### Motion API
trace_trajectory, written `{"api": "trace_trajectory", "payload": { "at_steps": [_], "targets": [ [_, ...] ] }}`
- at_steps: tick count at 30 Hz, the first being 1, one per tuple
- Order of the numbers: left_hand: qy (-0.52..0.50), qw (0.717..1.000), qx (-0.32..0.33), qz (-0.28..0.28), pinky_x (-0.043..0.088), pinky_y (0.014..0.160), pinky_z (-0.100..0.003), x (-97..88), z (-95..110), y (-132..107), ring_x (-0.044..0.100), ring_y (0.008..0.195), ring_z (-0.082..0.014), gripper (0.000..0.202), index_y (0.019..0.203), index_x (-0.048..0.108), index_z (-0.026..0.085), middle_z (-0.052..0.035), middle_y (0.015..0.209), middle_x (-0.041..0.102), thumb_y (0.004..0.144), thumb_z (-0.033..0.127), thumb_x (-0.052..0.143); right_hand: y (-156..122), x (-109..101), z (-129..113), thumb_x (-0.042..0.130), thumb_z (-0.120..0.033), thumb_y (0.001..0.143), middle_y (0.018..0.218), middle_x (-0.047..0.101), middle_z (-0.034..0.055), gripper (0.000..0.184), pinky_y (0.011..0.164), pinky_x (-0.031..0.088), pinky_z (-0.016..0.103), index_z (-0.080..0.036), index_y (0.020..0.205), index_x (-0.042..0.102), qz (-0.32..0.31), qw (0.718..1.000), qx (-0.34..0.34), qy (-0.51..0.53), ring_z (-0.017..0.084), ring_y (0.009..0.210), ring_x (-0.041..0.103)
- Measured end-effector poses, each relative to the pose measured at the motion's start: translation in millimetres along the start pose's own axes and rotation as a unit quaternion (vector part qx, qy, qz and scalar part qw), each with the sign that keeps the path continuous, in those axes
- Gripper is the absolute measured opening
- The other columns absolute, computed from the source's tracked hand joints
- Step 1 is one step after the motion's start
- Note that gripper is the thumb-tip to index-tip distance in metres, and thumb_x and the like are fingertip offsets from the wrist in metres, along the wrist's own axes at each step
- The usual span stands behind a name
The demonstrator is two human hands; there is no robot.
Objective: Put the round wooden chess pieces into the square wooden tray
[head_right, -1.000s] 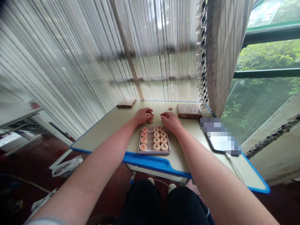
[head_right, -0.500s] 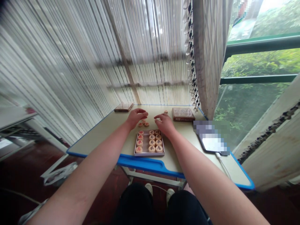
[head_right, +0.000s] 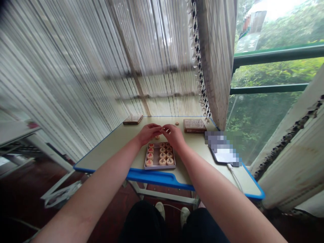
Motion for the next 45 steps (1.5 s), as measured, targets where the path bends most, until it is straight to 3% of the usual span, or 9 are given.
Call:
{"api": "trace_trajectory", "payload": {
  "at_steps": [6, 13, 22, 25, 29, 32, 45],
  "targets": [
    [-0.02, 0.999, 0.016, -0.025, 0.051, 0.083, -0.035, 0.1, -0.2, 4.0, 0.065, 0.074, -0.0136, 0.026, 0.079, 0.064, 0.012, -0.0034, 0.077, 0.069, 0.057, 0.019, 0.078, 2.9, -3.8, 12.1, 0.054, -0.034, 0.08, 0.086, 0.068, 0.0054, 0.025, 0.067, 0.049, 0.028, -0.019, 0.094, 0.068, 0.019, 0.999, 0.025, 0.037, 0.015, 0.071, 0.06],
    [0.036, 0.998, 0.03, -0.031, 0.05, 0.076, -0.036, -3.5, 0.5, 3.6, 0.063, 0.067, -0.0129, 0.034, 0.079, 0.064, 0.013, -0.0026, 0.076, 0.066, 0.052, 0.026, 0.081, 3.9, -7.7, 4.1, 0.059, -0.035, 0.076, 0.088, 0.067, 0.007, 0.024, 0.062, 0.049, 0.028, -0.018, 0.09, 0.07, 0.02, 0.999, 0.027, 0.033, 0.014, 0.065, 0.059],
    [-0.013, 0.999, 0.029, -0.041, 0.049, 0.073, -0.031, -1.5, 10.2, -1.1, 0.063, 0.074, -0.0143, 0.029, 0.078, 0.064, 0.012, -0.0052, 0.079, 0.066, 0.057, 0.027, 0.077, 2.8, -11.7, -5.9, 0.06, -0.038, 0.076, 0.086, 0.066, 0.0043, 0.024, 0.064, 0.046, 0.028, -0.019, 0.089, 0.067, 0.012, 1.0, 0.02, -0.005, 0.013, 0.065, 0.054],
    [-0.068, 0.996, 0.05, 0.018, 0.048, 0.069, -0.028, -18.1, 13.1, 4.3, 0.063, 0.075, -0.0146, 0.027, 0.08, 0.064, 0.013, -0.0066, 0.084, 0.066, 0.063, 0.034, 0.07, 0.5, -8.5, -15.4, 0.059, -0.04, 0.076, 0.085, 0.064, 0.0041, 0.025, 0.066, 0.045, 0.028, -0.019, 0.088, 0.067, -0.017, 0.999, 0.01, -0.04, 0.013, 0.067, 0.054],
    [-0.085, 0.981, 0.077, 0.153, 0.044, 0.06, -0.024, -59.6, 10.3, 12.4, 0.059, 0.067, -0.0107, 0.027, 0.077, 0.063, 0.013, -0.0061, 0.083, 0.065, 0.066, 0.037, 0.064, -9.9, 14.0, -37.9, 0.063, -0.035, 0.072, 0.085, 0.06, 0.0039, 0.019, 0.07, 0.043, 0.027, -0.021, 0.084, 0.069, -0.146, 0.983, -0.053, -0.1, 0.015, 0.075, 0.055],
    [-0.068, 0.975, 0.075, 0.199, 0.041, 0.057, -0.023, -76.5, 5.5, 15.5, 0.057, 0.063, -0.0097, 0.027, 0.076, 0.062, 0.014, -0.0057, 0.082, 0.064, 0.065, 0.038, 0.063, -18.1, 24.5, -46.4, 0.064, -0.033, 0.07, 0.086, 0.06, 0.0037, 0.018, 0.073, 0.043, 0.028, -0.022, 0.083, 0.069, -0.212, 0.964, -0.073, -0.14, 0.016, 0.077, 0.055],
    [0.036, 0.973, 0.073, 0.218, 0.037, 0.053, -0.023, -73.7, 6.1, 16.9, 0.052, 0.059, -0.0089, 0.021, 0.07, 0.061, 0.014, -0.0049, 0.076, 0.061, 0.067, 0.034, 0.059, -31.0, 40.7, -50.7, 0.06, -0.033, 0.069, 0.081, 0.063, 0.0051, 0.018, 0.08, 0.04, 0.032, -0.023, 0.081, 0.069, -0.279, 0.917, -0.102, -0.268, 0.02, 0.081, 0.052]
  ]
}}
Point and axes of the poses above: each hand's wrist, its own y-axis towards the middle knuckle, its own x-axis out of the palm, z = x × y, the point moved 9 cm from there along y, towards the middle knuckle
